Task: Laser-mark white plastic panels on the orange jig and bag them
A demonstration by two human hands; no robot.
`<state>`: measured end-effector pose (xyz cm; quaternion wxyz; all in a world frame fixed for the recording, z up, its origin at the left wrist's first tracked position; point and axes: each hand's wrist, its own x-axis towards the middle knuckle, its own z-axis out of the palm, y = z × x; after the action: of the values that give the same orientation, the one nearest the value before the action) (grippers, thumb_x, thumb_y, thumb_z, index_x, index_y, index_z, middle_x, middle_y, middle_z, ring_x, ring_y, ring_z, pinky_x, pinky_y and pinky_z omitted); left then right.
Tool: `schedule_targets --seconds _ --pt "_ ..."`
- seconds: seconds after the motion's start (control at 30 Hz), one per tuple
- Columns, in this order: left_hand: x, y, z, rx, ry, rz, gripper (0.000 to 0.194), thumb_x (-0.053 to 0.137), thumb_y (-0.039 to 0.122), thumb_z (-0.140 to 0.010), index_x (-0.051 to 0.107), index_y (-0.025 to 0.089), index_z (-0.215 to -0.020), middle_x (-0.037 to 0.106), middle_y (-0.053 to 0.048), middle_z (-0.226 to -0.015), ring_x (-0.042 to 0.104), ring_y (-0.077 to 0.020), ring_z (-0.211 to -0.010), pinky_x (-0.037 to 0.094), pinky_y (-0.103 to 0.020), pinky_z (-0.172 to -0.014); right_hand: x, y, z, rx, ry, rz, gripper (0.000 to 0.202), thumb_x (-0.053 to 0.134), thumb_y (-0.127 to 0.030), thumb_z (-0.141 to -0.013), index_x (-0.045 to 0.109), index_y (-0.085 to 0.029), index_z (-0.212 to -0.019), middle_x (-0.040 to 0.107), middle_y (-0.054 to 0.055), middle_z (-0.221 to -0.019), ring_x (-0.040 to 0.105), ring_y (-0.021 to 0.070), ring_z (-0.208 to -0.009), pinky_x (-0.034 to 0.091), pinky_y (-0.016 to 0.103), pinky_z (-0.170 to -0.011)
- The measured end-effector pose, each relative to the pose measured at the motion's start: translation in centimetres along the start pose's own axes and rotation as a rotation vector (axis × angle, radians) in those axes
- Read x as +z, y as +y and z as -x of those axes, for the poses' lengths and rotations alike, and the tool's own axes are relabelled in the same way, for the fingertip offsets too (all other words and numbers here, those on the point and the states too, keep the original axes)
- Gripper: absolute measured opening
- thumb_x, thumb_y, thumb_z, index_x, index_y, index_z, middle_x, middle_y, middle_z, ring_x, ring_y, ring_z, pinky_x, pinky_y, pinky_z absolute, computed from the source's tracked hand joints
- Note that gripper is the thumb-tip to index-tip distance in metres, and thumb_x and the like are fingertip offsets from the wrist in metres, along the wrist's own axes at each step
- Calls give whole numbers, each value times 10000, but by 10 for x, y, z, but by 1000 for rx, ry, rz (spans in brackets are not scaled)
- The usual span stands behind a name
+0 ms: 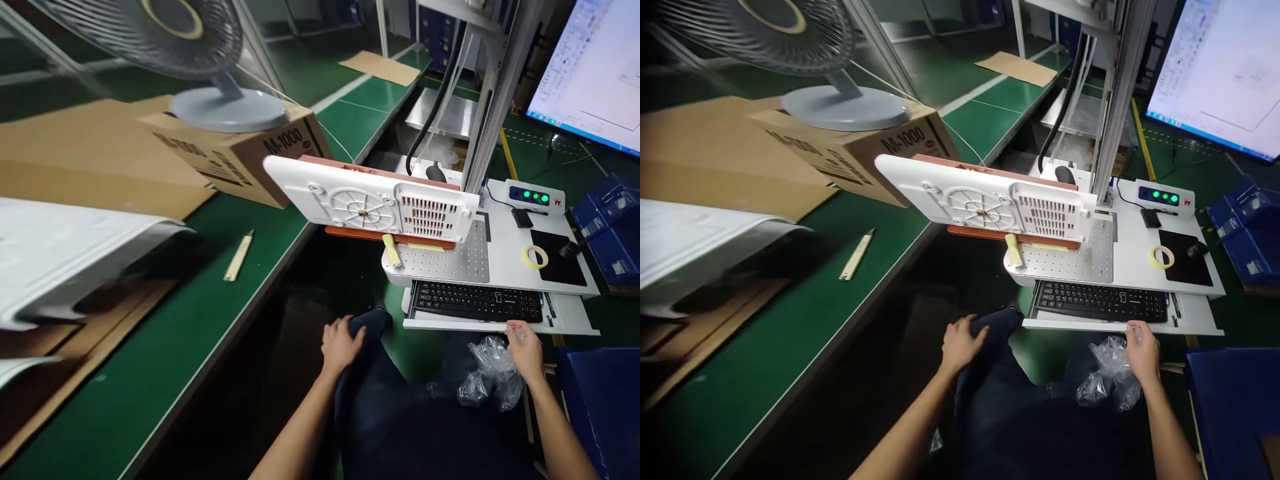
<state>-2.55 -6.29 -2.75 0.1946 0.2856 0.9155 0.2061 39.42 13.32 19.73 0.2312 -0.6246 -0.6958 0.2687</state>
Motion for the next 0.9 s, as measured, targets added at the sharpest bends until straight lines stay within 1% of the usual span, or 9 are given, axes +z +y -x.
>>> schedule_targets --seconds 0.07,0.17,0.27,0.33,0.43,0.53,0.67,0.8,0.9 --pt "28 -6 16 -28 -130 -30 580 540 514 -1033 583 249 -1547 356 -193 -1760 302 -519 -1616 440 -725 -1190 7 11 -1 -32 33 38 476 577 -654 -900 751 -238 -1052 797 106 -1000 754 324 -902 569 431 -830" --pt "46 -6 26 -51 -188 -44 590 474 564 -1066 556 319 -1597 120 -152 -1852 174 -544 -1662 379 -756 -1217 19 11 -20 -115 39 34 407 544 -579 -910 701 -251 -1091 787 102 -1145 737 312 -1077 554 444 -977" --pt "50 -8 25 -62 -203 -44 600 444 590 -1075 536 352 -1617 70 -136 -1862 149 -530 -1674 371 -753 -1222 32 10 -47 -184 31 31 363 511 -504 -903 612 -247 -1139 769 111 -1231 727 290 -1141 550 430 -1022" --pt "50 -10 24 -58 -205 -39 597 439 595 -1076 534 368 -1620 66 -118 -1867 143 -520 -1679 379 -746 -1219 41 12 -61 -200 22 46 366 496 -474 -891 572 -243 -1165 760 122 -1258 726 301 -1152 553 444 -1019" --pt "51 -14 25 -62 -192 -36 593 426 585 -1084 530 369 -1626 60 -105 -1871 130 -505 -1687 375 -731 -1231 49 21 -71 -204 20 83 387 476 -455 -895 545 -241 -1211 745 139 -1302 716 325 -1179 545 468 -1020" --pt "51 -16 28 -75 -170 -38 586 415 572 -1093 524 363 -1629 54 -107 -1871 120 -489 -1694 381 -712 -1238 51 28 -72 -207 4 108 401 471 -445 -914 525 -244 -1257 721 139 -1378 705 322 -1219 535 451 -1027" --pt "48 -14 29 -76 -150 -40 561 461 551 -1084 554 372 -1607 84 -100 -1870 157 -490 -1687 410 -699 -1224 51 30 -77 -178 -31 141 373 495 -405 -915 533 -251 -1253 721 118 -1398 735 301 -1119 531 402 -933" --pt "46 -9 26 -74 -145 -26 550 498 532 -1072 572 376 -1594 105 -85 -1869 160 -477 -1690 408 -693 -1230 52 28 -87 -128 -38 194 299 542 -358 -895 593 -253 -1171 771 104 -1261 729 275 -889 462 352 -754" --pt "46 -6 26 -82 -148 3 555 512 530 -1066 571 373 -1595 89 -81 -1872 130 -478 -1696 378 -715 -1242 53 27 -91 -115 -32 218 277 571 -334 -865 622 -265 -1128 783 84 -1235 702 255 -820 414 336 -717"
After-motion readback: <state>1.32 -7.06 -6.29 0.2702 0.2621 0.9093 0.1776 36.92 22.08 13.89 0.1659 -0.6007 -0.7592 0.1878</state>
